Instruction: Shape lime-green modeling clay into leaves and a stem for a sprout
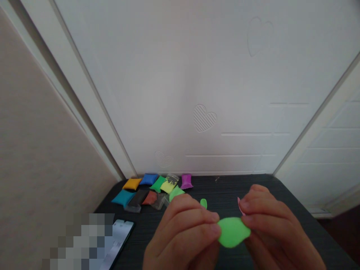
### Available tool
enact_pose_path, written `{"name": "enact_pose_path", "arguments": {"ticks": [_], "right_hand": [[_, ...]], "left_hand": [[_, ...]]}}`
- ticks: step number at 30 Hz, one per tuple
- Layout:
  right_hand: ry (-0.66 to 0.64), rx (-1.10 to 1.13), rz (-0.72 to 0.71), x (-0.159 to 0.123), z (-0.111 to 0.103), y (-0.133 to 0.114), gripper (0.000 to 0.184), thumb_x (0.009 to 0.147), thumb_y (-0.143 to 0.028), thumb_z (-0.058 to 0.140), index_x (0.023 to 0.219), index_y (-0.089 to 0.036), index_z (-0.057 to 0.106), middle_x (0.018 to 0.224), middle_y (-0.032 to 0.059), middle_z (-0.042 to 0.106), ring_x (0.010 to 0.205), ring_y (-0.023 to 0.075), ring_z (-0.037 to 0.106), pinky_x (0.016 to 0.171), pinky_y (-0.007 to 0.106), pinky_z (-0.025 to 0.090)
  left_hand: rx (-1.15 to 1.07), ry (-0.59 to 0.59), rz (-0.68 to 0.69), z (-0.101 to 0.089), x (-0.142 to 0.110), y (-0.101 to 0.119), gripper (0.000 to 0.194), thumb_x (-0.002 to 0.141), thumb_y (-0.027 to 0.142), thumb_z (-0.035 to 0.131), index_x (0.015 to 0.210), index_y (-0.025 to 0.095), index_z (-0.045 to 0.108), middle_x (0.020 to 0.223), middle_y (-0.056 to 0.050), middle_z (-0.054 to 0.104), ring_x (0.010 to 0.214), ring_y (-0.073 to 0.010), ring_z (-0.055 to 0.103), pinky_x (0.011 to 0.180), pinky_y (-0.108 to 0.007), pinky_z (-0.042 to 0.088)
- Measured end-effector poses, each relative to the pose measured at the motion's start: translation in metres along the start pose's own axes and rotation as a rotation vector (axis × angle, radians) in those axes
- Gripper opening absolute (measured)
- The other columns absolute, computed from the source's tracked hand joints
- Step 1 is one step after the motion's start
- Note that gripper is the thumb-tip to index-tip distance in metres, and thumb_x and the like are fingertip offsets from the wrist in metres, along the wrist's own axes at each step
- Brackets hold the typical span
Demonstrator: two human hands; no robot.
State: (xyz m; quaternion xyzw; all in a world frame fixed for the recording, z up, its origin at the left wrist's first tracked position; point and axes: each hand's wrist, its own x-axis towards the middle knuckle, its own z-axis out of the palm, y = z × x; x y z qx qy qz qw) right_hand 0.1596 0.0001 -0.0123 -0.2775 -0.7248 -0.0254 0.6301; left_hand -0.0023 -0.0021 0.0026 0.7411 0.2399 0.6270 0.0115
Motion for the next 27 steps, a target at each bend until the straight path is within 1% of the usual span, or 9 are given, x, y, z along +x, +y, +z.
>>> {"name": "enact_pose_path", "arguments": {"ticks": [3,5,7,9,11,13,19,24,27], "right_hand": [[0.001,-0.025,-0.079,0.005,0.001,-0.003,0.018,0.069,-0.006,0.060,0.082,-0.018,0.059,0.080,0.0022,0.062,0.072,0.0151,0.060,0.078,0.039,0.046],[0.044,-0.046,-0.080,0.008,0.001,-0.006,0.012,0.073,-0.010,0.059,0.080,-0.019,0.059,0.075,0.0008,0.062,0.068,0.0140,0.060,0.075,0.038,0.047],[0.080,-0.060,-0.073,0.011,0.001,-0.007,0.006,0.075,-0.013,0.058,0.077,-0.019,0.058,0.071,0.0002,0.061,0.065,0.0136,0.060,0.073,0.037,0.047],[0.053,-0.041,-0.089,0.012,0.000,-0.007,0.005,0.075,-0.016,0.059,0.078,-0.019,0.057,0.069,0.0002,0.062,0.064,0.0139,0.060,0.072,0.037,0.047],[0.015,-0.004,-0.093,0.011,-0.002,-0.005,0.012,0.071,-0.015,0.062,0.082,-0.017,0.056,0.071,0.0011,0.063,0.066,0.0148,0.060,0.073,0.038,0.047],[0.024,0.019,-0.082,0.010,-0.003,-0.002,0.017,0.070,-0.011,0.062,0.084,-0.017,0.056,0.076,0.0020,0.063,0.070,0.0155,0.060,0.077,0.039,0.046],[0.050,-0.023,-0.073,0.007,-0.004,0.001,0.019,0.068,-0.004,0.058,0.082,-0.017,0.058,0.077,0.0021,0.062,0.070,0.0148,0.059,0.077,0.038,0.046],[0.032,-0.014,-0.014,0.002,-0.007,0.007,0.028,0.063,-0.001,0.059,0.086,-0.016,0.060,0.082,0.0048,0.063,0.075,0.0178,0.059,0.081,0.043,0.044],[-0.014,0.032,0.076,0.002,-0.006,0.006,0.028,0.066,-0.001,0.057,0.089,-0.019,0.059,0.080,0.0042,0.063,0.076,0.0184,0.059,0.076,0.041,0.046]], "left_hand": [[0.014,0.081,0.000,0.003,-0.002,0.000,0.013,0.070,0.014,0.064,0.081,0.018,0.059,0.073,-0.001,0.066,0.068,-0.0132,0.061,0.069,-0.028,0.052],[0.048,0.106,-0.009,0.004,-0.002,0.000,0.013,0.069,0.016,0.066,0.080,0.019,0.060,0.073,-0.001,0.066,0.069,-0.0141,0.061,0.070,-0.030,0.053],[0.073,0.115,0.002,0.004,-0.003,0.000,0.012,0.068,0.017,0.066,0.079,0.020,0.060,0.072,0.000,0.065,0.071,-0.0144,0.061,0.071,-0.031,0.052],[0.070,0.109,0.014,0.002,-0.003,0.000,0.011,0.070,0.017,0.065,0.079,0.019,0.060,0.071,0.000,0.065,0.070,-0.0139,0.061,0.072,-0.030,0.053],[0.051,0.080,0.008,0.001,-0.003,0.000,0.013,0.070,0.017,0.064,0.081,0.019,0.058,0.071,0.000,0.065,0.069,-0.0135,0.061,0.071,-0.030,0.053],[0.040,0.047,-0.007,-0.002,-0.002,0.000,0.018,0.068,0.014,0.065,0.082,0.019,0.057,0.072,0.000,0.066,0.069,-0.0133,0.061,0.071,-0.029,0.053],[0.044,-0.148,0.012,-0.004,0.006,-0.002,0.027,0.063,0.004,0.064,0.085,0.018,0.056,0.073,-0.001,0.067,0.068,-0.0133,0.062,0.070,-0.027,0.052],[0.007,-0.124,-0.081,0.005,0.006,-0.002,0.022,0.064,0.008,0.062,0.083,0.016,0.058,0.075,-0.004,0.066,0.073,-0.0156,0.061,0.070,-0.028,0.050],[0.038,-0.150,-0.147,0.009,0.003,0.000,0.015,0.067,0.008,0.058,0.080,0.017,0.059,0.073,-0.003,0.065,0.072,-0.0154,0.060,0.069,-0.028,0.049]]}}
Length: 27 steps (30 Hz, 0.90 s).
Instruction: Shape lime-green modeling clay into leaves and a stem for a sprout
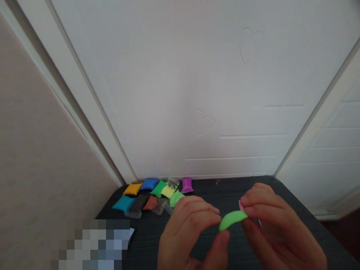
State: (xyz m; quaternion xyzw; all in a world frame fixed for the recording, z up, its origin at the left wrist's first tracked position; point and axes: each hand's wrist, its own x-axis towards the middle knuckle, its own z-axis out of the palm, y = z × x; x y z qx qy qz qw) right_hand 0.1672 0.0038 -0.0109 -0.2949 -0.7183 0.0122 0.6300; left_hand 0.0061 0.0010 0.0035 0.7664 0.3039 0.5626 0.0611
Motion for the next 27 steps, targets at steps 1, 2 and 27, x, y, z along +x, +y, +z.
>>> {"name": "enact_pose_path", "arguments": {"ticks": [1,2,27], "right_hand": [[-0.018,0.029,0.051,0.000,0.000,-0.001,0.028,0.067,-0.002,0.057,0.090,-0.019,0.058,0.080,0.0039,0.063,0.076,0.0182,0.059,0.073,0.038,0.048],[-0.038,0.065,0.110,0.000,0.000,-0.002,0.028,0.069,-0.004,0.057,0.092,-0.020,0.058,0.080,0.0038,0.063,0.076,0.0178,0.060,0.070,0.035,0.049],[-0.416,0.262,0.322,0.001,0.000,0.002,0.037,0.073,-0.014,0.061,0.108,-0.028,0.055,0.093,0.0015,0.064,0.083,0.0145,0.061,0.069,0.024,0.052]], "left_hand": [[0.019,-0.018,-0.027,0.000,-0.001,0.001,0.015,0.068,0.007,0.056,0.078,0.017,0.059,0.073,-0.003,0.065,0.071,-0.0149,0.060,0.069,-0.028,0.049],[0.034,-0.038,-0.059,0.001,-0.002,0.002,0.015,0.069,0.006,0.055,0.077,0.017,0.059,0.072,-0.003,0.065,0.071,-0.0146,0.059,0.069,-0.028,0.049],[-0.330,-0.135,-0.601,-0.003,-0.006,-0.004,0.007,0.073,0.020,0.058,0.078,0.017,0.062,0.069,-0.002,0.063,0.065,-0.0147,0.058,0.058,-0.024,0.047]]}}
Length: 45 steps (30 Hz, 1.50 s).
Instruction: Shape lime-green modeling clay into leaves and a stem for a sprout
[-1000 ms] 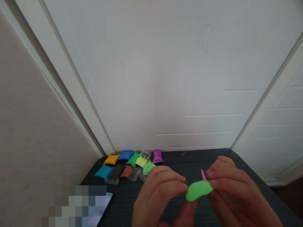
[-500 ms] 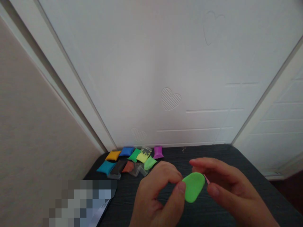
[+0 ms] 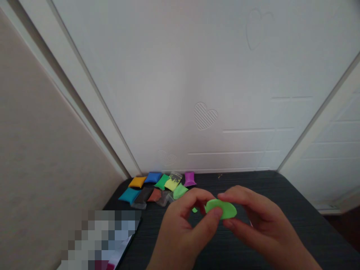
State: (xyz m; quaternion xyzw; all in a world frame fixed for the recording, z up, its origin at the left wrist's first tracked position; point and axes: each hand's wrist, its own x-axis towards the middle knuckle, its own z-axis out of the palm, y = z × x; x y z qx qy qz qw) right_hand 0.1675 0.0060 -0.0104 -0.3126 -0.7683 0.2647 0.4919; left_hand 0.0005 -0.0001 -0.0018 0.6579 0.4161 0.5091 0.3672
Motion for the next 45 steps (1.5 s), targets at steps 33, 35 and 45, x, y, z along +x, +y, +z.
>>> {"name": "enact_pose_path", "arguments": {"ticks": [33,35,45], "right_hand": [[0.200,-0.155,0.034,0.004,0.010,0.004,0.016,0.077,-0.012,0.056,0.088,-0.023,0.056,0.088,-0.0017,0.058,0.084,0.0105,0.054,0.073,0.022,0.043],[0.200,-0.187,0.017,0.004,0.011,0.004,0.016,0.077,-0.011,0.056,0.088,-0.022,0.056,0.088,-0.0012,0.058,0.085,0.0109,0.054,0.073,0.023,0.043],[0.287,-0.251,-0.097,0.003,0.019,0.002,0.020,0.074,-0.006,0.055,0.090,-0.018,0.055,0.086,0.0025,0.057,0.082,0.0134,0.054,0.070,0.028,0.045]], "left_hand": [[0.153,0.049,-0.010,0.011,0.001,-0.007,0.005,0.079,0.023,0.052,0.083,0.020,0.055,0.079,0.001,0.060,0.075,-0.0131,0.055,0.068,-0.025,0.043],[0.241,0.105,0.056,0.011,0.001,-0.006,0.006,0.077,0.021,0.054,0.082,0.020,0.056,0.077,0.001,0.060,0.073,-0.0129,0.055,0.066,-0.025,0.043],[0.193,0.267,0.187,0.020,-0.001,-0.013,0.012,0.074,0.013,0.058,0.082,0.022,0.058,0.077,0.004,0.062,0.073,-0.0101,0.057,0.065,-0.020,0.044]]}}
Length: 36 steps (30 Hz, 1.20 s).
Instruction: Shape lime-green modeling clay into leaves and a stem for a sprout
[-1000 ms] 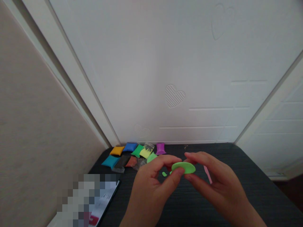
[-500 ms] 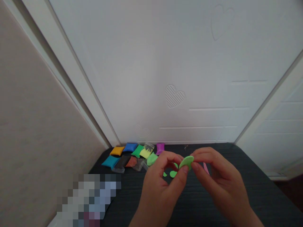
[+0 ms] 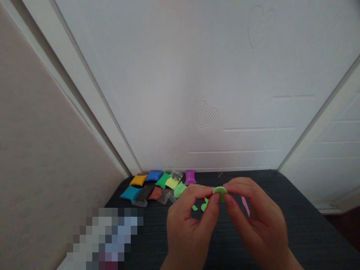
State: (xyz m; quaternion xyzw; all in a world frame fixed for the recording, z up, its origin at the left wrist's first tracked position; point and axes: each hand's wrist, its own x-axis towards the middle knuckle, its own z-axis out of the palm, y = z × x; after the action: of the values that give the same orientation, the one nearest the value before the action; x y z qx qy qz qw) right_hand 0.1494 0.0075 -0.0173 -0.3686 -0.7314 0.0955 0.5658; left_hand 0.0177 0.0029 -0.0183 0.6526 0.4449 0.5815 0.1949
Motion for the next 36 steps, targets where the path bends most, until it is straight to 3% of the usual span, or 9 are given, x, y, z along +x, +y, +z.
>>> {"name": "enact_pose_path", "arguments": {"ticks": [7,12,16,22,31,36], "right_hand": [[-0.002,-0.023,-0.073,0.000,-0.001,-0.001,0.020,0.071,-0.004,0.058,0.086,-0.016,0.057,0.080,0.0034,0.058,0.077,0.0139,0.055,0.066,0.028,0.047],[0.014,0.021,-0.103,-0.002,-0.001,0.001,0.029,0.070,-0.001,0.057,0.095,-0.016,0.055,0.083,0.0047,0.058,0.078,0.0153,0.055,0.065,0.030,0.048],[0.016,0.047,-0.124,-0.002,-0.002,0.002,0.034,0.070,0.000,0.056,0.098,-0.018,0.055,0.084,0.0044,0.059,0.080,0.0161,0.055,0.065,0.030,0.048],[-0.052,0.062,-0.096,0.001,-0.005,-0.001,0.032,0.070,-0.001,0.055,0.095,-0.020,0.054,0.080,0.0032,0.059,0.078,0.0161,0.055,0.064,0.030,0.048],[-0.070,0.105,-0.130,0.001,-0.010,0.001,0.034,0.069,0.000,0.057,0.097,-0.019,0.055,0.087,0.0040,0.058,0.085,0.0168,0.054,0.071,0.032,0.047],[-0.098,0.083,-0.157,0.000,-0.013,0.000,0.037,0.067,0.002,0.058,0.098,-0.018,0.054,0.088,0.0047,0.057,0.085,0.0172,0.054,0.071,0.033,0.047]], "left_hand": [[-0.068,0.040,0.047,0.004,-0.005,-0.004,0.023,0.073,0.009,0.059,0.090,0.024,0.057,0.082,0.003,0.062,0.079,-0.0101,0.057,0.072,-0.021,0.046],[-0.100,0.055,0.118,0.000,-0.004,-0.002,0.027,0.071,0.006,0.060,0.090,0.026,0.058,0.083,0.004,0.063,0.080,-0.0093,0.058,0.074,-0.019,0.045],[-0.163,0.086,0.078,0.002,-0.004,0.005,0.022,0.070,0.006,0.060,0.084,0.023,0.060,0.079,0.002,0.063,0.077,-0.0110,0.059,0.069,-0.020,0.047],[-0.145,0.042,-0.010,0.001,-0.001,0.013,0.017,0.070,0.008,0.059,0.083,0.020,0.060,0.075,0.000,0.063,0.072,-0.0125,0.060,0.065,-0.022,0.048],[-0.149,-0.111,0.156,-0.008,0.002,0.009,0.024,0.070,0.005,0.057,0.087,0.021,0.057,0.077,0.001,0.063,0.074,-0.0122,0.059,0.067,-0.022,0.048],[-0.152,-0.052,0.122,-0.009,0.000,0.013,0.023,0.071,0.005,0.055,0.087,0.020,0.058,0.080,-0.001,0.064,0.078,-0.0136,0.060,0.073,-0.026,0.047]]}}
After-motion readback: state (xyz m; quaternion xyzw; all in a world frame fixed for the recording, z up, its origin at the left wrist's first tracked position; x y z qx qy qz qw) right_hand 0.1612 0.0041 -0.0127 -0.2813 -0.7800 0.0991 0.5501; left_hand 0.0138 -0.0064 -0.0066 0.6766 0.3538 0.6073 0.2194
